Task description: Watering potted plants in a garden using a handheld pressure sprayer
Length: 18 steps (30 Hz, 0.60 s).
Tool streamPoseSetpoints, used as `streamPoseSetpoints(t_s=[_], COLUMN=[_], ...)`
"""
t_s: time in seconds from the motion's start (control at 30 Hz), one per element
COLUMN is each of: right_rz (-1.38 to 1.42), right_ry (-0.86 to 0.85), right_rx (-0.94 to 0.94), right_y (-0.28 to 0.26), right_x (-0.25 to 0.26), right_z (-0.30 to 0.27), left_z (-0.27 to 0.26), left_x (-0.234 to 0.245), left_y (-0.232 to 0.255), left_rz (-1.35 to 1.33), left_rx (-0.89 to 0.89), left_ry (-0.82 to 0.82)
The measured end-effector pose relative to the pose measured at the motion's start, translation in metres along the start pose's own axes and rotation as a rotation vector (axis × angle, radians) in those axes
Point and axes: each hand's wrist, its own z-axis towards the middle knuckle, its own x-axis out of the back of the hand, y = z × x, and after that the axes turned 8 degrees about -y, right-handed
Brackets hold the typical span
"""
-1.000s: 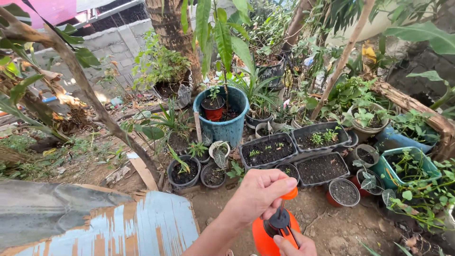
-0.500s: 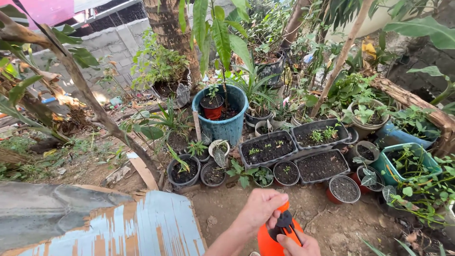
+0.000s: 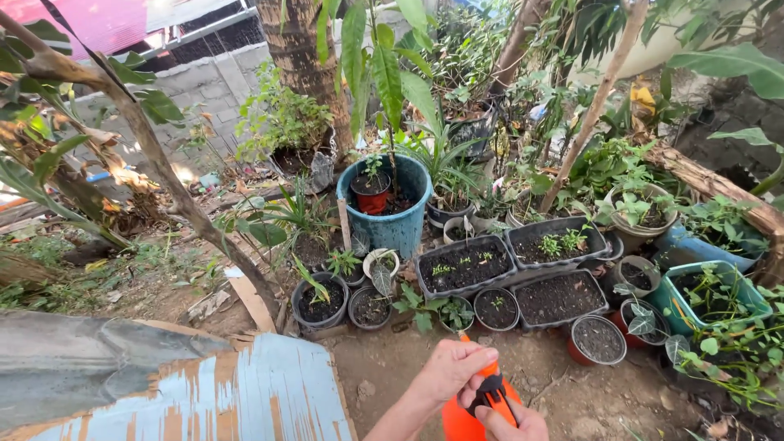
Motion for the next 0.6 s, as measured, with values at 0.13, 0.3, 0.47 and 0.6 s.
streamPoseSetpoints(t_s=[0.13, 0.3, 0.47, 0.6], right_rz=[-0.035, 0.119, 0.072, -0.252], right_ry=[-0.003, -0.220, -0.186, -0.020], right_rx=[0.011, 0.173, 0.289, 0.211], right_y=[-0.001, 0.023, 0.023, -0.011], right_x=[0.009, 0.017, 0.017, 0.012], right_z=[0.005, 0.002, 0.002, -0.008], left_z=[0.005, -0.031, -0.038, -0.008], left_x=[-0.005, -0.030, -0.039, -0.025], left_y=[0.004, 0.108, 0.108, 0.042], left_rz=[-0.070, 0.115, 0.085, 0.010], left_rx=[0.111, -0.074, -0.131, -0.074], left_ry=[0.083, 0.081, 0.002, -0.020])
